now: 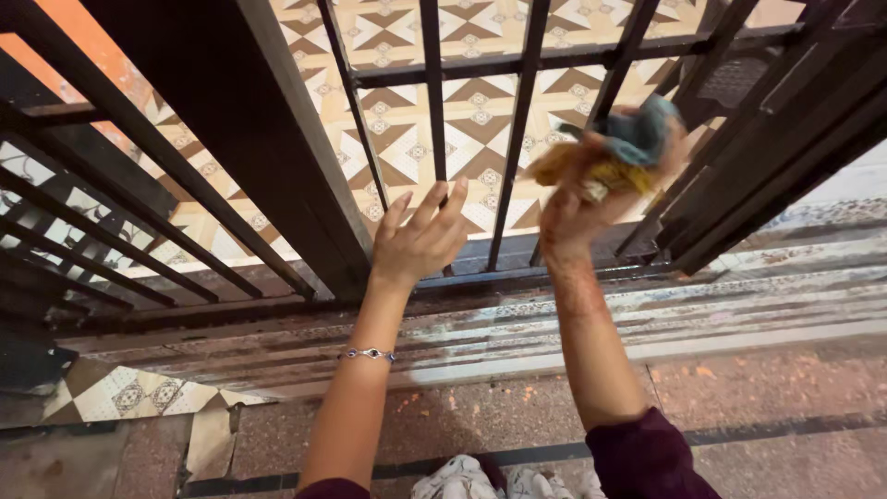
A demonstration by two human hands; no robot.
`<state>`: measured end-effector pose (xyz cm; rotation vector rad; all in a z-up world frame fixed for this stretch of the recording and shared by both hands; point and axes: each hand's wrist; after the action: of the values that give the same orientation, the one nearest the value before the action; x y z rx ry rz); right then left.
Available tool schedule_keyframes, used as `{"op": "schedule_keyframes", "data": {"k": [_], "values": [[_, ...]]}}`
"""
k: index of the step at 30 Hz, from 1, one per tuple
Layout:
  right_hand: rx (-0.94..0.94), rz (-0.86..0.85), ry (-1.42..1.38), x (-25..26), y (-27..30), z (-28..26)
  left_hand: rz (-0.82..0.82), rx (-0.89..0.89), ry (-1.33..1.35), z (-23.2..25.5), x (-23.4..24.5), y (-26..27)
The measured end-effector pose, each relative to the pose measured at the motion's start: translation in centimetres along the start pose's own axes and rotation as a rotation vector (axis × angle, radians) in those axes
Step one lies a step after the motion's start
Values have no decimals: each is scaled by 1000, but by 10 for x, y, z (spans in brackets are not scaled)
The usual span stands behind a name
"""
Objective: The person wipes the individual metal bars of a dark gate using a blue cloth.
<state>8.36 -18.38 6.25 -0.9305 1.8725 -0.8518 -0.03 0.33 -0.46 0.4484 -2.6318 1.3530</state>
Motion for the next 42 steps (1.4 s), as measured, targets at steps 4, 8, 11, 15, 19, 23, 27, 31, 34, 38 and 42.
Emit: {"op": "schedule_keyframes", "data": {"k": [4,8,11,15,19,23,27,31,34,38,42], "values": [[-388,-153,-99,-2,20,8,8,15,17,1,2,0],[-416,-323,8,29,40,19,-5,14,13,1,2,2],[-339,-391,-28,37,40,26,-14,13,11,1,1,2],[-615,-470,-119,44,39,25,-4,23,21,0,3,0],[-505,-519,-59,54,50,30,0,28,12,1,3,-3],[-471,-544,-7,64,69,43,12,22,8,0,1,1],[-617,-532,-3,77,98,50,-5,-4,30,3,-5,7],[-810,-318,-185,85,128,29,14,-40,40,1,-13,8],[-602,-218,-105,82,137,-15,22,-9,41,1,-5,5],[-353,-266,58,50,94,-52,-51,10,34,2,5,5],[-549,-312,-151,-10,43,-39,-38,7,50,-3,1,6]]}}
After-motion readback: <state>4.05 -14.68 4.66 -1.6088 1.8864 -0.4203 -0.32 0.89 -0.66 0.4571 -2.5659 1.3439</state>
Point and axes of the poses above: each hand's wrist, its own y-axis away from the middle knuckle, its own x-axis out of the back of the hand, z = x × y, and after that the axes turned 8 degrees about -x, right-handed
